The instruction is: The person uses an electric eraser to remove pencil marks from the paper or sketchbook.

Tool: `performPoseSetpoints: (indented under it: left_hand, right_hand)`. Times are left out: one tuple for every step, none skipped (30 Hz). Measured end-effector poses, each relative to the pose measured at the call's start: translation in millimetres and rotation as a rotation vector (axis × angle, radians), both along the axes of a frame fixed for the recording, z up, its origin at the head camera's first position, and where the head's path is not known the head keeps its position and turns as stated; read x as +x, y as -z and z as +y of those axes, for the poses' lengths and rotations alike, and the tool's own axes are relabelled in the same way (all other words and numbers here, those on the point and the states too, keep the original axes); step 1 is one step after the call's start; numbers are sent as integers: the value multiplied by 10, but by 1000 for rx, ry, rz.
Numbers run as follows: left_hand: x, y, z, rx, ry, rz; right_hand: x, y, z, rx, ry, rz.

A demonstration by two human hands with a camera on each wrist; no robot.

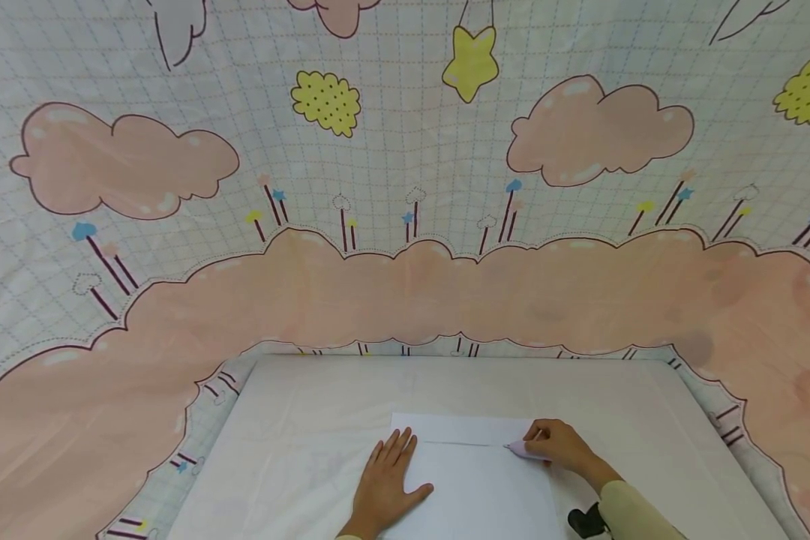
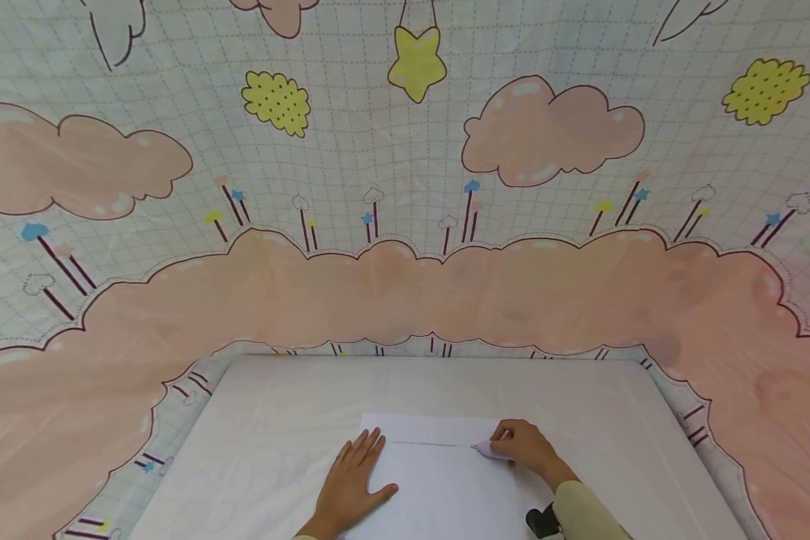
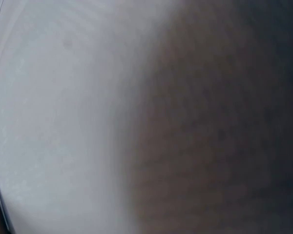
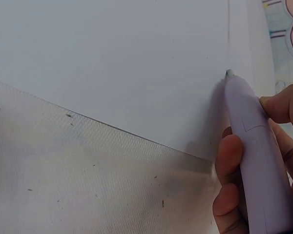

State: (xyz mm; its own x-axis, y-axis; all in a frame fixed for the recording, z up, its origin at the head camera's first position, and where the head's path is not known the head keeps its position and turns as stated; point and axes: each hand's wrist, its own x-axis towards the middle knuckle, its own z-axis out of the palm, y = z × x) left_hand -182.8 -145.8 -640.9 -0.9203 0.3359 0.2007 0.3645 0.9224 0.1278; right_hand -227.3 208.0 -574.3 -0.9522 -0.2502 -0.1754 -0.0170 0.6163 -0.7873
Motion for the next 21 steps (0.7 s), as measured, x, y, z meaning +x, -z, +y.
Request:
performPoseSetpoints:
  left_hand:
    - [-1, -1, 1, 0, 0, -4]
    - [-2, -1, 1, -2, -1, -6]
    - [-2, -1, 2, -3, -1, -9]
    - [-2, -3, 3, -2, -1, -11]
    - [-2, -3, 3, -1, 0, -11]
    - [-2, -3, 4, 1, 0, -12]
    - [-1, -3, 3, 3, 1, -12]
    - [1, -4, 2, 7, 1, -12]
    - [2, -5, 2, 10, 1, -13]
    - [2, -6, 2, 12, 2, -10]
    - [2, -7, 1, 14, 3, -10]
    - [2, -8, 2, 15, 3, -12]
    - [3, -12, 2, 14, 4, -12]
    - [4, -16, 2, 16, 5, -11]
    - [5, -20, 2, 16, 7, -11]
    - [6, -23, 1, 16, 9, -9]
    - [6, -25, 1, 17, 10, -9]
    - [6, -27, 1, 17, 12, -7]
    - [6, -27, 0, 18, 13, -6]
    - [6, -27, -1, 19, 14, -5]
    - [5, -25, -2, 18, 14, -2]
  right_hand:
    - [-3, 6, 0, -2, -1, 1]
    - [-5, 11, -1, -3, -2, 2]
    - [-7, 16, -3, -4, -2, 1]
    - [-8, 20, -4, -5, -2, 0]
    - [-8, 24, -7, -5, -1, -1]
    - [-8, 28, -10, -5, 2, -3]
    - [-9, 30, -16, -5, 3, -5]
    - [-9, 32, -23, -4, 5, -6]
    - [-10, 33, -31, -3, 7, -8]
    - [-10, 34, -39, -4, 8, -8]
    - [-11, 34, -50, -6, 8, -7]
    - [-12, 33, -60, -7, 8, -7]
    - [-12, 32, -73, -7, 6, -6]
    - [-13, 30, -86, -8, 6, -6]
    - [-13, 27, -101, -8, 7, -5]
    - [-15, 27, -115, -7, 7, -6]
    - [-15, 24, -130, -5, 8, -7]
    - [-16, 23, -145, -4, 9, -9]
    - [-17, 20, -159, -4, 10, -9]
    - [-19, 20, -173, -2, 12, -10]
    - [-22, 19, -185, -2, 12, -10]
